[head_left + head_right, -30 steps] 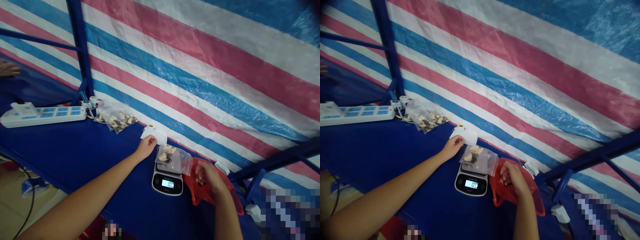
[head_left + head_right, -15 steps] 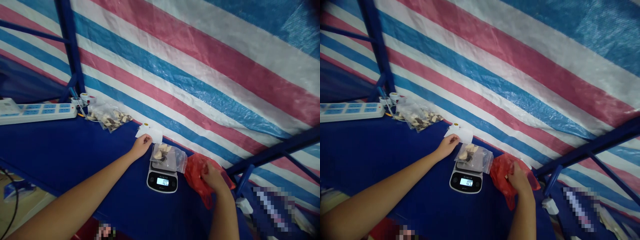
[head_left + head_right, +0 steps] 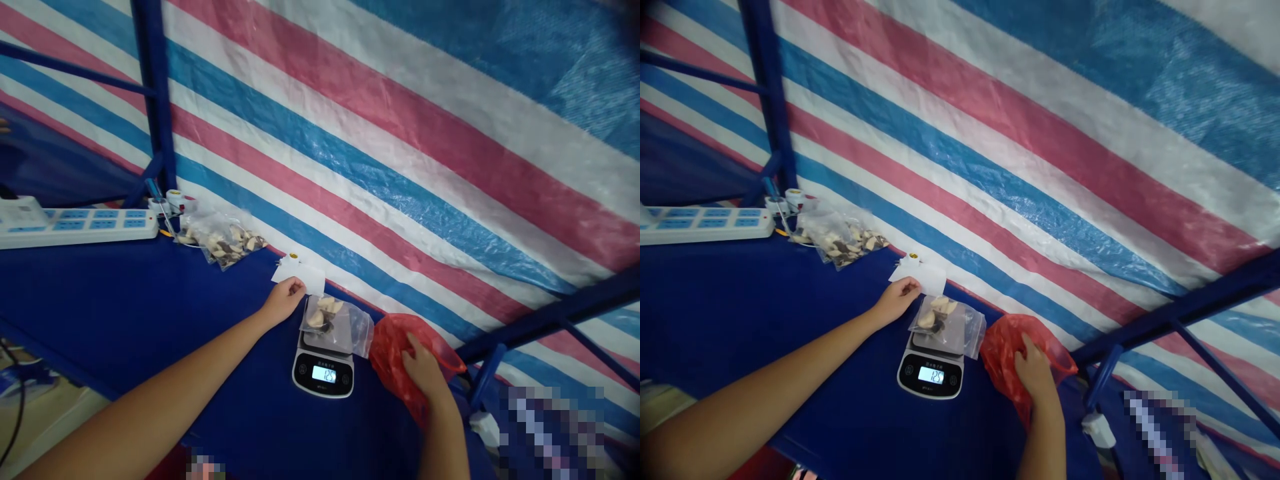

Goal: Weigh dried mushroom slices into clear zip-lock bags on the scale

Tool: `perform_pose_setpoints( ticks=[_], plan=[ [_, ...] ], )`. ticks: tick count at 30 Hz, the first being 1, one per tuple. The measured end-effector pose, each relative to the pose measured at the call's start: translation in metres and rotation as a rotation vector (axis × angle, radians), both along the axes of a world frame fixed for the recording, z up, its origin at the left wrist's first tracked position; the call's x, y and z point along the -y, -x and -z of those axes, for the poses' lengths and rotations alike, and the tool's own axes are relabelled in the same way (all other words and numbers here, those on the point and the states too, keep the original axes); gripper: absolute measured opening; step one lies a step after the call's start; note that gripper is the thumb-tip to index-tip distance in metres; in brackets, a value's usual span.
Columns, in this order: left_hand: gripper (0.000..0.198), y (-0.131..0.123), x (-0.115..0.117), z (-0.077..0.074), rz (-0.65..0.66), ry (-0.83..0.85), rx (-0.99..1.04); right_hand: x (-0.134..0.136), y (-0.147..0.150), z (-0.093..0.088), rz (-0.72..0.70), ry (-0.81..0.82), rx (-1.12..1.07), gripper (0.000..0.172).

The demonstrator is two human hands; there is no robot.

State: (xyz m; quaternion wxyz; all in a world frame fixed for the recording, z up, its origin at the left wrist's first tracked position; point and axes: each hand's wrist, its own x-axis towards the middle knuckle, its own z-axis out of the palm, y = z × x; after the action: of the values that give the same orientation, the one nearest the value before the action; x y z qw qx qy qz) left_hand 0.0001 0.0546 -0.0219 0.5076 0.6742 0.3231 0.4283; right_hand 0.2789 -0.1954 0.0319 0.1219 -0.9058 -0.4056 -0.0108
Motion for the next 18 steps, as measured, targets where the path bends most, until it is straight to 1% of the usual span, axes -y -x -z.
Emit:
perform_pose_setpoints(
  ticks=[2,4,5,7,9,12,15,18],
  plan=[
    [0.020,0.000,0.001,-0.001,0.000,0.007,0.002,-0.003,0.003,0.006,-0.016,0.069,-0.004,0.041],
    [0.019,0.001,0.002,-0.002,0.000,0.008,-0.002,-0.006,0.004,0.013,-0.030,0.126,-0.065,0.032],
    [0.019,0.001,0.002,-0.003,0.000,0.007,-0.004,-0.008,0.004,0.017,-0.038,0.135,-0.081,0.028],
    [0.019,0.002,0.003,-0.004,0.001,0.004,-0.007,-0.012,0.002,0.023,-0.048,0.128,-0.047,0.026],
    [0.018,0.003,0.005,-0.006,0.002,0.003,-0.005,-0.017,0.001,0.029,-0.030,0.128,0.010,0.028],
    [0.016,0.005,0.007,-0.008,0.001,0.006,0.000,-0.022,0.000,0.033,-0.015,0.117,0.023,0.035],
    [0.014,0.006,0.008,-0.010,0.004,0.009,-0.020,-0.025,-0.002,0.034,-0.007,0.147,0.062,0.042],
    [0.013,0.007,0.008,-0.011,0.017,0.007,-0.039,-0.027,-0.004,0.034,0.027,0.187,0.056,0.043]
  ],
)
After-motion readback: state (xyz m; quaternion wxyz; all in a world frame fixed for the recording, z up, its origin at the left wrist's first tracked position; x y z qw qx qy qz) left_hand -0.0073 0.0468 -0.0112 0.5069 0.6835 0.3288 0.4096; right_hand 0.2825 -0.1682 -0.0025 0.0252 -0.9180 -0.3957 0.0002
